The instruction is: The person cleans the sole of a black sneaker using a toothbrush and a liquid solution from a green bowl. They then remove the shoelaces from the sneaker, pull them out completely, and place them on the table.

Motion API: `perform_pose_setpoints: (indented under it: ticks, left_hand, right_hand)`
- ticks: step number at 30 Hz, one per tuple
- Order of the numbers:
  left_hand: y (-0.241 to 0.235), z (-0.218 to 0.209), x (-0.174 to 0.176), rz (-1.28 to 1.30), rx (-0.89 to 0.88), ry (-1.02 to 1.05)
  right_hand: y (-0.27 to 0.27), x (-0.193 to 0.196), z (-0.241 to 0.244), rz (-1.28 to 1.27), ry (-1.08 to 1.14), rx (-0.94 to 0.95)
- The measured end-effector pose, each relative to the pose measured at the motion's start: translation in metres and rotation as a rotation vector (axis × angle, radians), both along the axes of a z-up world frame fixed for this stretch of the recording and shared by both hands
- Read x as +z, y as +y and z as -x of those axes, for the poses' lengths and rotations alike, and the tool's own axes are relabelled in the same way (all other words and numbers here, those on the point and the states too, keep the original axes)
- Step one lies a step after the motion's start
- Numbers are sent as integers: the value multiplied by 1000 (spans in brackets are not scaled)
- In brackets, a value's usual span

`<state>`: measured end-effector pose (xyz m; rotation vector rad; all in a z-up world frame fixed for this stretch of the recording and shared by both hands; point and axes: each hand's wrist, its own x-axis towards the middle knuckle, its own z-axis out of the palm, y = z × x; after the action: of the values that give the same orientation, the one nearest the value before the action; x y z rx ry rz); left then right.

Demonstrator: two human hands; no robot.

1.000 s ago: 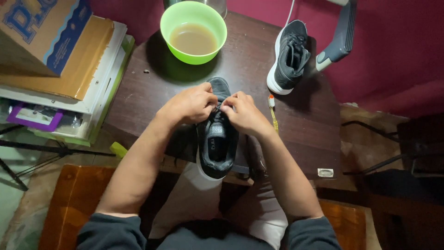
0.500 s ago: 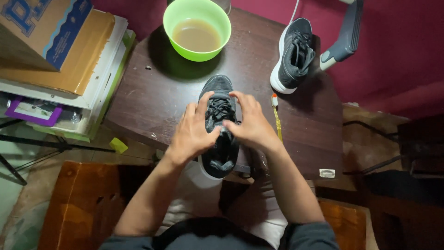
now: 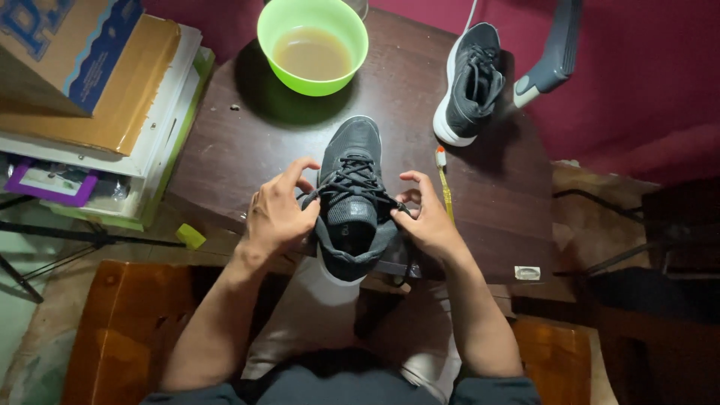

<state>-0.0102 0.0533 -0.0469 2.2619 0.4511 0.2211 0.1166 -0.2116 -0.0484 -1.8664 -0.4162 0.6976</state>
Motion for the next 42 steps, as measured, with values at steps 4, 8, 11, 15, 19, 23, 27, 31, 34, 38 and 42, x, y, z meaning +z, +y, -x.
perform_pose_setpoints:
  ticks: [4, 8, 11, 15, 19, 23, 27, 31, 34, 38, 42]
  left_hand:
    - [-12, -6, -6, -125, 71, -83]
    - [-36, 7, 18, -120, 111, -115]
    - [-45, 12, 24, -87, 135, -215]
    - [-54, 17, 23, -256, 181, -369]
    - [-62, 21, 26, -156, 194, -379]
    - [-53, 20, 23, 50, 228, -267]
    - [-42, 17, 7, 244, 280, -169]
    - [-39, 6, -17, 641, 305, -139]
    - [-32, 4, -35, 811, 294, -135]
    - [-31, 7, -37, 807, 270, -186]
    - [-31, 7, -38, 878, 265, -182]
  right_hand:
    - [-3, -1, 2, -8, 27, 36]
    - [-49, 39, 30, -9, 110, 107]
    - [-120, 64, 51, 8, 87, -35]
    - [-197, 66, 69, -814, -36, 249]
    - [-231, 31, 61, -1254, -33, 240]
    - [-161, 76, 60, -869, -319, -9]
    - [-79, 107, 53, -187, -736, -130]
    - [3, 90, 50, -109, -469, 46]
    - [59, 103, 68, -9, -587, 174]
    - [71, 41, 59, 124, -788, 186]
    - [73, 37, 66, 400, -930, 182]
